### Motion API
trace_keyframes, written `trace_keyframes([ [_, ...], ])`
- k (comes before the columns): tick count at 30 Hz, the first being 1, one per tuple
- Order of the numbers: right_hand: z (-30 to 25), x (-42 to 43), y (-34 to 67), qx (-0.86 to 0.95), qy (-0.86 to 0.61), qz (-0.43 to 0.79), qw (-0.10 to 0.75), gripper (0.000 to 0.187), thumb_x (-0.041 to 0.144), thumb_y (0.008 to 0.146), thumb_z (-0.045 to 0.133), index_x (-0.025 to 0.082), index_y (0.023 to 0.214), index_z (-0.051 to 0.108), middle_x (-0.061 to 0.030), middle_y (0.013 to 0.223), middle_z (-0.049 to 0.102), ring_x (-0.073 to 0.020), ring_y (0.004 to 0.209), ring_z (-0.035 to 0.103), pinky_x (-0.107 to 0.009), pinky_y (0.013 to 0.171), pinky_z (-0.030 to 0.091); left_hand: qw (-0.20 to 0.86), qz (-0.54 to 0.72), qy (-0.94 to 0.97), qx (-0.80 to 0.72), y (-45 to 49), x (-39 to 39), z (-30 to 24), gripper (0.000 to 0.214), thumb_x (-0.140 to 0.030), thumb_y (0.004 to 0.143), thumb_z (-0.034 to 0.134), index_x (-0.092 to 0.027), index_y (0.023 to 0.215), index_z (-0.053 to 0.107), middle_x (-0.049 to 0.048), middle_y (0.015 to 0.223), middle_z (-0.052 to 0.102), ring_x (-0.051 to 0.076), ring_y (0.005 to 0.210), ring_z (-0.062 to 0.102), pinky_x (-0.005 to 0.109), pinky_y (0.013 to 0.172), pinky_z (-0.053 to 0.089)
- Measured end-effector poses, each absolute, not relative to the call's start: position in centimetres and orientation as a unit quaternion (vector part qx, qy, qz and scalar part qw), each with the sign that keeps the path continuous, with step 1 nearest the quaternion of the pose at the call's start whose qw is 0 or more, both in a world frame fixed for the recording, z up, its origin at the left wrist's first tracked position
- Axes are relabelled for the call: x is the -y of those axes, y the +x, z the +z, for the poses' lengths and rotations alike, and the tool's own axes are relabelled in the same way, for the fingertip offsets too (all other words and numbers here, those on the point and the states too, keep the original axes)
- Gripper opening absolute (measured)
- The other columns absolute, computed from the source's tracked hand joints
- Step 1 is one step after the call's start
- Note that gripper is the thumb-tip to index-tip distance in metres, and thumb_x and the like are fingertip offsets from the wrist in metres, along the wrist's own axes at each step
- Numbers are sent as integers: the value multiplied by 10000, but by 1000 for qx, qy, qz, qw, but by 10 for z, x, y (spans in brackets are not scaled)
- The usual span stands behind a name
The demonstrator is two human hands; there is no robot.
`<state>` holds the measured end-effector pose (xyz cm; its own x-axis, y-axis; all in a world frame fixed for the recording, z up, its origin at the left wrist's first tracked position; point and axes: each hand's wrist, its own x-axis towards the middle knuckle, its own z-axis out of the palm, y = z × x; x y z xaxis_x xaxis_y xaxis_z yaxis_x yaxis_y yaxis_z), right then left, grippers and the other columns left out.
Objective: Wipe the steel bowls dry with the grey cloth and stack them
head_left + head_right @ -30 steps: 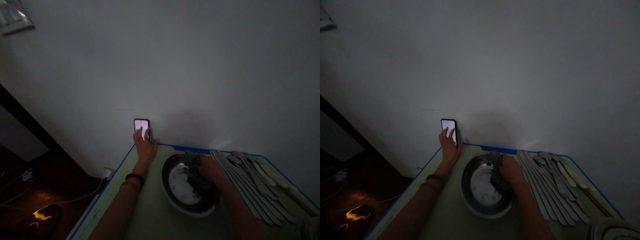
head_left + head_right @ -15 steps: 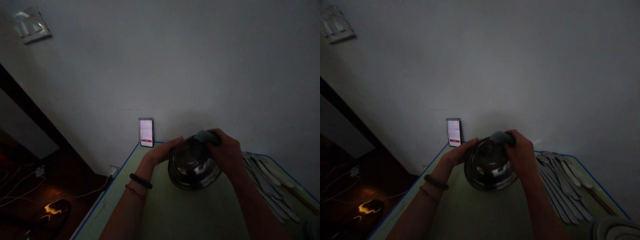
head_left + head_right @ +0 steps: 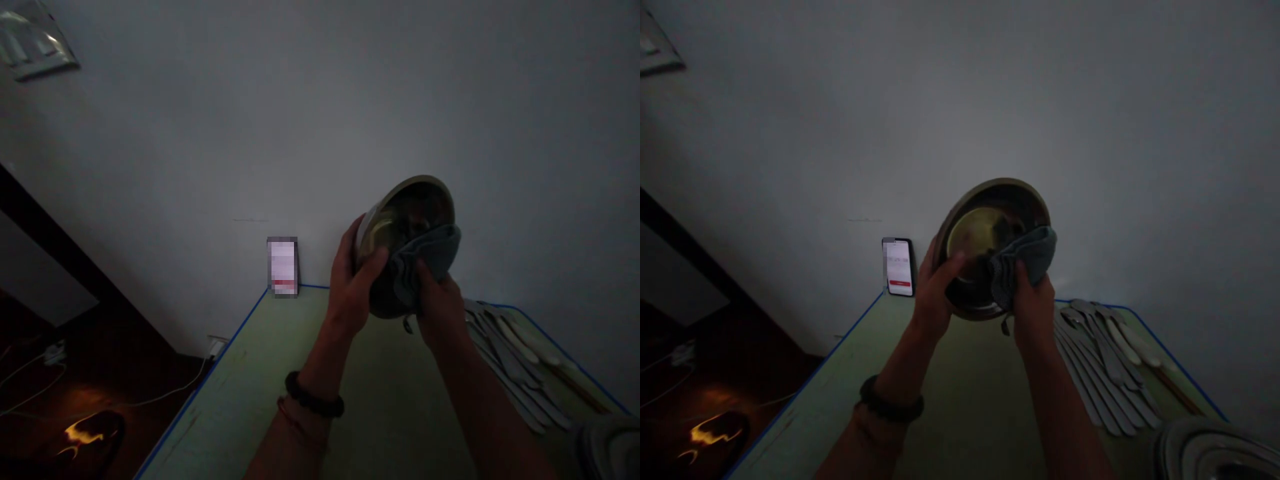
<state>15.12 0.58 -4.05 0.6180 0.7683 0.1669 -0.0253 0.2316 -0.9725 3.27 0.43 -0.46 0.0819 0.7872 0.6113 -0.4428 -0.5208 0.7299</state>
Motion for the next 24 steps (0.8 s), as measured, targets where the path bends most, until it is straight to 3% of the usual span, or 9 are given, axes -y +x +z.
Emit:
trace_keyframes([
  [3, -42, -3, 135, 355, -503, 382, 689, 576, 489, 763, 591, 90, 1179, 597, -160, 1157, 668, -259, 1043, 641, -366, 873, 509, 351, 715, 586, -148, 41, -3, -14, 554, -300, 830, 615, -282, 1357, 446, 24, 1427, 478, 234, 1321, 422, 380, 1118, 305],
  [7, -47, -7, 136, 426, -490, 379, 660, 614, 491, 714, 647, 128, 1204, 575, -140, 1200, 650, -271, 1100, 609, -420, 944, 468, 310, 729, 594, -139, 34, -7, -18, 577, -267, 853, 591, -353, 1391, 402, -18, 1464, 442, 211, 1346, 392, 352, 1122, 297],
  [10, -50, -11, 150, 463, -545, 266, 646, 574, 494, 696, 653, 142, 1144, 585, -150, 1142, 663, -295, 1063, 608, -456, 906, 464, 354, 707, 592, -154, 21, -11, -10, 519, -279, 854, 585, -344, 1356, 468, -24, 1435, 484, 225, 1333, 412, 367, 1113, 315],
  [13, -46, -9, 166, 448, -624, 140, 624, 498, 508, 711, 618, 148, 1052, 572, -160, 1004, 672, -303, 930, 622, -417, 754, 478, 435, 640, 610, -172, 10, -9, 2, 502, -307, 846, 590, -304, 1340, 502, 6, 1382, 546, 255, 1288, 469, 403, 1094, 340],
  [17, -35, 2, 180, 464, -651, 40, 599, 349, 510, 709, 607, 209, 872, 536, -51, 775, 631, -232, 714, 580, -321, 611, 413, 523, 500, 660, -204, -2, 3, 18, 459, -318, 832, 609, -246, 1284, 568, 41, 1325, 598, 279, 1285, 470, 418, 1082, 345],
  [20, -27, 8, 181, 546, -615, 10, 569, 289, 481, 718, 627, 222, 785, 517, -2, 703, 584, -189, 652, 534, -292, 597, 381, 560, 415, 677, -237, -11, 9, 24, 389, -362, 859, 569, -212, 1213, 627, 65, 1245, 652, 280, 1267, 487, 417, 1073, 349],
  [24, -21, 11, 170, 643, -537, -23, 546, 181, 360, 756, 617, 218, 812, 520, -16, 786, 592, -192, 739, 541, -309, 677, 402, 575, 343, 697, -257, -16, 11, 25, 357, -370, 872, 551, -211, 1175, 649, 64, 1201, 675, 269, 1220, 530, 418, 1075, 339],
])
